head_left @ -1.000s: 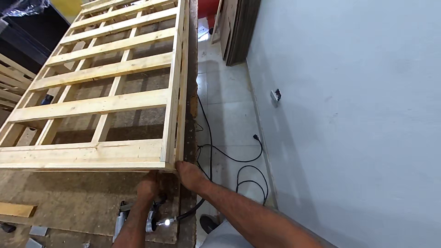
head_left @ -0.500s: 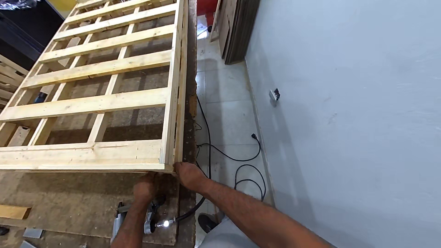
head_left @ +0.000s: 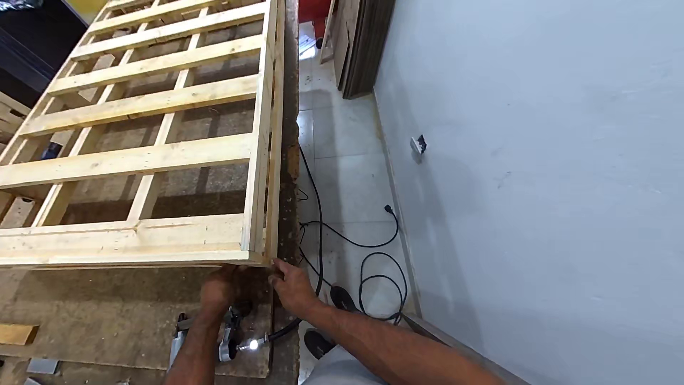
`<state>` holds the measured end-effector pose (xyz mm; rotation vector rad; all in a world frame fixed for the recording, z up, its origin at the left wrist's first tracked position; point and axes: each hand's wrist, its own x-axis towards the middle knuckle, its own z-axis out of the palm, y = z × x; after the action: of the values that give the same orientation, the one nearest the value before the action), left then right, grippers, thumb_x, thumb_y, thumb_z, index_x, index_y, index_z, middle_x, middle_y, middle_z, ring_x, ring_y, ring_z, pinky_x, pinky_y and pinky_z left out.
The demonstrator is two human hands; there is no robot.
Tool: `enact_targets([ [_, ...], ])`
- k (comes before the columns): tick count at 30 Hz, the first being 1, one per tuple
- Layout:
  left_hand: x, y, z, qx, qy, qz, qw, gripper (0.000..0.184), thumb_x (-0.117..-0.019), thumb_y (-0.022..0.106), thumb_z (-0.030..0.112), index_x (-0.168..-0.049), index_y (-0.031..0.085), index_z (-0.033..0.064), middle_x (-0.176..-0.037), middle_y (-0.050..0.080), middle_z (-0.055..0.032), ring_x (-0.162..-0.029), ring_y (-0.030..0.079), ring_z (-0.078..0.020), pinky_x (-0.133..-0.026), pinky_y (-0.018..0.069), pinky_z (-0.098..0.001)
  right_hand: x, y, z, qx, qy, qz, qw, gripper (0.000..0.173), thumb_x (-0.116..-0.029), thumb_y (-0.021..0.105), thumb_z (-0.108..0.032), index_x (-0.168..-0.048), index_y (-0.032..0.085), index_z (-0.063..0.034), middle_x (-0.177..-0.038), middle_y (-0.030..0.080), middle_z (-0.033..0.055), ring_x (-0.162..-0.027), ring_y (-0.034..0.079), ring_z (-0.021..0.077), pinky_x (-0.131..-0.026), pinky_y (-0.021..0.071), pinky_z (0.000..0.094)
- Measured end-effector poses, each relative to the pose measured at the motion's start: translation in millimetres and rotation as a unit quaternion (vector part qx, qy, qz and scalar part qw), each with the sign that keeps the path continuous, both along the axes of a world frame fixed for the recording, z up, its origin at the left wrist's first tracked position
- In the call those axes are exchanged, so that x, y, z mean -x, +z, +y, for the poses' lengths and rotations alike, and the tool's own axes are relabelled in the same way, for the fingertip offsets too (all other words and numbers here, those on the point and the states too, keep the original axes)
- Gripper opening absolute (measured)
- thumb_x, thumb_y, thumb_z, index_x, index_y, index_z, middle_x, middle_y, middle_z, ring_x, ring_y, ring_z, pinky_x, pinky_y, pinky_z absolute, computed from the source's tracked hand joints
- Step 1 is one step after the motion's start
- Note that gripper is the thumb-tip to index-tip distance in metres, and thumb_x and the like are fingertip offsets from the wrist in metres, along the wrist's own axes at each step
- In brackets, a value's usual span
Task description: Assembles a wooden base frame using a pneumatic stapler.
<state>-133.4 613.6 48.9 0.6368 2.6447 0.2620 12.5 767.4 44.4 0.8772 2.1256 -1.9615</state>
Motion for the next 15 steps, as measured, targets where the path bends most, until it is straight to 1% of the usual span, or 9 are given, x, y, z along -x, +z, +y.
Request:
enact_targets([
  [1,1,0,0,0.005,-0.002,0.001,1.0,0.04,-0.1063,0.053,0.042,-0.12,0.073,0.0102,-0.113,0.073,-0.0184,-0.111,0.069,-0.0385,-0.097,0.0503,-0.0634,1,1,0,-0.004,0.002,-0.001,1.0,0.048,-0.1028,0.057,-0.022,-0.149,0.054,-0.0117,-0.136,0.066,0.009,-0.122,0.064,0.0162,-0.107,0.0502,0.0354],
  [3,-1,0,0,0.007,-0.006,0.011,1.0,0.04,-0.1066,0.053,0.042,-0.121,0.073,0.0107,-0.113,0.073,-0.0186,-0.11,0.069,-0.039,-0.097,0.0505,-0.0638,2,2,1,-0.034,0.036,-0.006,0.999,0.049,-0.104,0.055,-0.021,-0.152,0.051,-0.0122,-0.142,0.06,0.0106,-0.127,0.06,0.0188,-0.11,0.0476,0.0356],
  [5,-2,-1,-1,0.009,-0.009,0.024,1.0,0.039,-0.1066,0.053,0.041,-0.12,0.073,0.0097,-0.111,0.073,-0.0195,-0.109,0.069,-0.0404,-0.095,0.0513,-0.0636,4,5,1,-0.085,0.095,-0.022,0.992,0.051,-0.105,0.051,-0.019,-0.155,0.046,-0.0135,-0.148,0.053,0.0127,-0.132,0.056,0.0231,-0.112,0.0458,0.0387],
  [7,-1,-1,-1,0.012,-0.011,0.032,0.999,0.039,-0.1064,0.054,0.04,-0.118,0.074,0.0093,-0.11,0.074,-0.0194,-0.108,0.07,-0.0404,-0.095,0.0516,-0.0631,7,11,3,-0.122,0.142,-0.041,0.982,0.052,-0.1056,0.049,-0.017,-0.157,0.044,-0.0144,-0.152,0.049,0.0137,-0.134,0.054,0.0258,-0.112,0.0459,0.0415],
  [11,-3,1,0,-0.003,-0.007,0.037,0.999,0.038,-0.106,0.055,0.04,-0.114,0.076,0.0084,-0.107,0.075,-0.0183,-0.106,0.071,-0.0381,-0.095,0.0518,-0.0624,12,16,9,-0.157,0.194,-0.051,0.967,0.05,-0.1053,0.05,-0.017,-0.155,0.046,-0.0119,-0.152,0.047,0.0168,-0.134,0.054,0.03,-0.11,0.0475,0.0448],
  [15,-6,2,1,-0.019,-0.005,0.041,0.999,0.035,-0.1058,0.056,0.035,-0.113,0.076,0.0071,-0.106,0.075,-0.0188,-0.104,0.071,-0.0388,-0.094,0.0525,-0.0628,8,13,11,-0.143,0.186,-0.033,0.971,0.05,-0.1049,0.049,-0.015,-0.155,0.045,-0.0121,-0.153,0.047,0.016,-0.134,0.055,0.0281,-0.11,0.0472,0.043],
])
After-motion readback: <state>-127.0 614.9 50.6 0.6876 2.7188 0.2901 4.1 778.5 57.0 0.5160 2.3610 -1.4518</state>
